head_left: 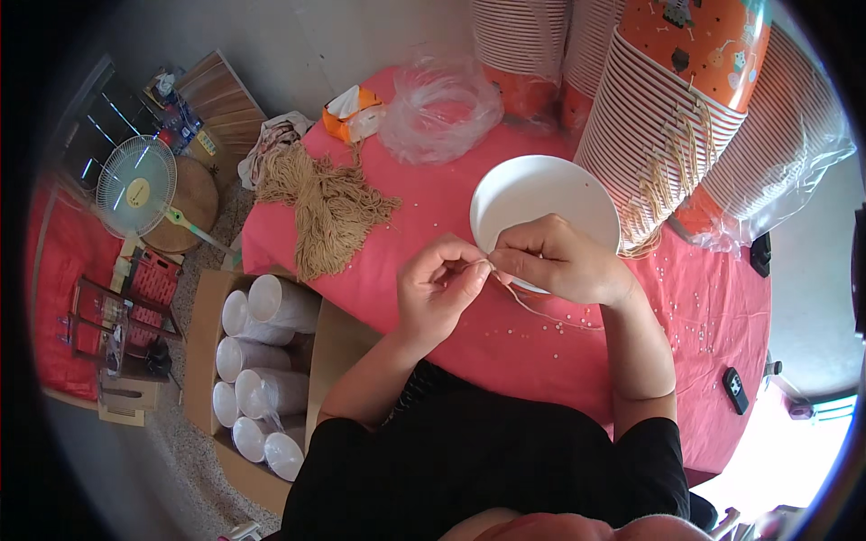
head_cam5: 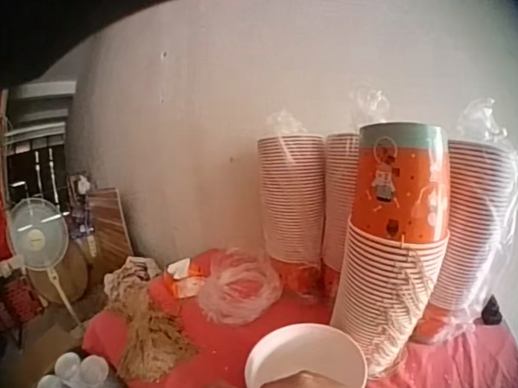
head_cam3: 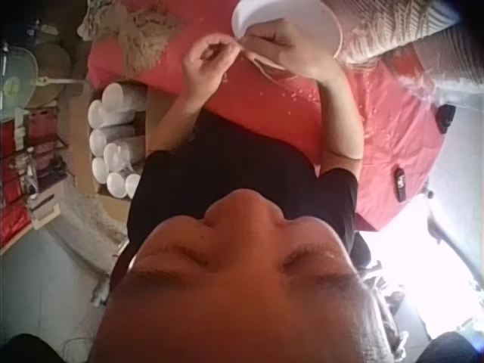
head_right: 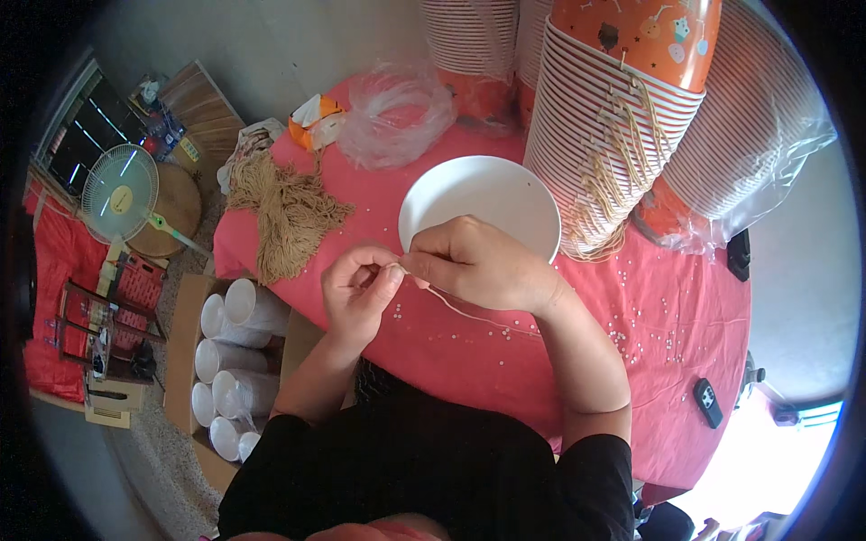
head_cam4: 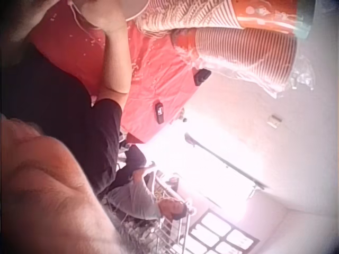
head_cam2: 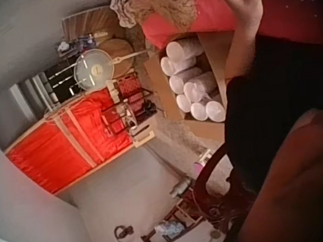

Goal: Attaching string handles to small decorative buckets.

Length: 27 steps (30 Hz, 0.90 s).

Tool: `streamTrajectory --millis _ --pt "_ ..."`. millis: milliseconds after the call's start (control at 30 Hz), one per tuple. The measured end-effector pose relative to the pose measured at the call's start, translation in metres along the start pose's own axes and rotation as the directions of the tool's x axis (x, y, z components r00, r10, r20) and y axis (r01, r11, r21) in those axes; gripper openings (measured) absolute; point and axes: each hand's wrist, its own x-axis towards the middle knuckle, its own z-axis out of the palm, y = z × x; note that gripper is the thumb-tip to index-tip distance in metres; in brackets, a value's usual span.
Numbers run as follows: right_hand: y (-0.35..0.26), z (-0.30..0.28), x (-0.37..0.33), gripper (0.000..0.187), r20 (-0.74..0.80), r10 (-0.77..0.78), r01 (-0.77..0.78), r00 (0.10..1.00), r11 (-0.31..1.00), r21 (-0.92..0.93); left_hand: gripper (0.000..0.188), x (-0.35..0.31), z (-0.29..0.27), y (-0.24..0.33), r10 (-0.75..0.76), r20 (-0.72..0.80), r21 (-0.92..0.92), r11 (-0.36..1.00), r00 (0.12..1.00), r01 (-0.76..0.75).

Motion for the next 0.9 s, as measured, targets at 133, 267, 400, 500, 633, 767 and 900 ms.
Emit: streamTrajectory --millis 133,267,400,500,633,767,900 --pt "-0.003 0.005 0.001 0.012 -0.128 -0.018 0.007 0.992 0.996 -0.086 0.006 0.000 -0.005 -0.005 -0.261 -0.010 -0.267 0.931 0.965 0.248" --pt "0.002 0.016 0.007 0.014 -0.357 -0.379 0.314 0.853 0.922 -0.227 0.005 0.006 -0.009 -0.002 -0.392 0.067 -0.469 0.799 0.918 0.375" --pt "0.002 0.025 0.009 0.017 -0.329 -0.401 0.319 0.855 0.907 -0.275 0.005 0.008 -0.007 0.004 -0.468 0.070 -0.499 0.748 0.881 0.438" --pt "0.003 0.024 0.009 0.015 -0.323 -0.390 0.341 0.862 0.919 -0.200 0.006 0.011 -0.009 0.006 -0.499 0.168 -0.580 0.648 0.850 0.494" --pt "0.001 0.023 0.007 0.013 -0.360 -0.301 0.272 0.883 0.953 -0.131 0.008 0.011 -0.014 0.002 -0.515 0.292 -0.667 0.494 0.806 0.558" --pt "0.000 0.021 0.007 0.012 -0.369 -0.295 0.262 0.881 0.955 -0.138 0.007 0.010 -0.015 -0.001 -0.500 0.326 -0.680 0.466 0.802 0.566" --pt "0.000 0.023 0.007 0.012 -0.408 -0.322 0.254 0.854 0.944 -0.212 0.009 0.005 -0.011 -0.003 -0.486 0.226 -0.661 0.559 0.844 0.500"
